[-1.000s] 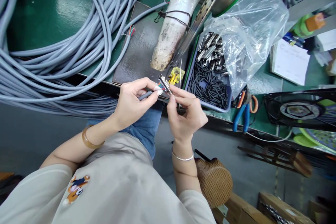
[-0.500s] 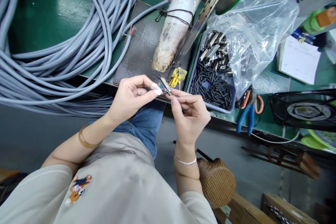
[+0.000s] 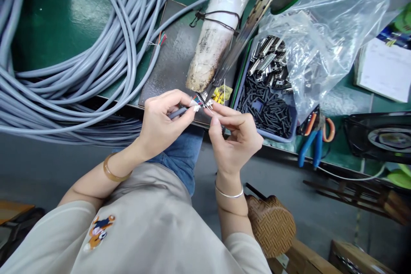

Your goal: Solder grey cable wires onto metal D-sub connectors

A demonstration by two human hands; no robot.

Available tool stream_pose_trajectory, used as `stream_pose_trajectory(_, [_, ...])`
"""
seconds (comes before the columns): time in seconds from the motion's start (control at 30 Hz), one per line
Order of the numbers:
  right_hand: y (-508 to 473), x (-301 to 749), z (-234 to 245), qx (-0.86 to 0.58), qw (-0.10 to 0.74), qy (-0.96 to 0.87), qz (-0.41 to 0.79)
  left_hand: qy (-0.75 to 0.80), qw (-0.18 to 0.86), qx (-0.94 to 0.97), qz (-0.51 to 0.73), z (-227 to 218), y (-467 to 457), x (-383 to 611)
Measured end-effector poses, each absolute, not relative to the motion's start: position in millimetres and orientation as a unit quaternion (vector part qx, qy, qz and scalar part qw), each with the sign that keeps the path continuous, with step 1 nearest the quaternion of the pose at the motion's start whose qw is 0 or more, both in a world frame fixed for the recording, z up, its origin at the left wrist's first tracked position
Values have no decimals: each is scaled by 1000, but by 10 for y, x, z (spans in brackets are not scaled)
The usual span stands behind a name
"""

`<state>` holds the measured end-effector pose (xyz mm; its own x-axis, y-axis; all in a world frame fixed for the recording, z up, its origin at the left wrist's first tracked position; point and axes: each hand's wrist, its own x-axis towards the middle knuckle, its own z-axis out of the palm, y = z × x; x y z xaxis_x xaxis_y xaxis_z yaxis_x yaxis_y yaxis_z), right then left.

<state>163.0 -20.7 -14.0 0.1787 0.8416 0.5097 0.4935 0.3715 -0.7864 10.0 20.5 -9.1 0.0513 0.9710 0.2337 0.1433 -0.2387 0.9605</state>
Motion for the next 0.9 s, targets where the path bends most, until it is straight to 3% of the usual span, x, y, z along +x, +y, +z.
stream_pose_trajectory(0.9, [-66,1644,16,-535,492,-686,42,452,372,630,511,-1,209,76])
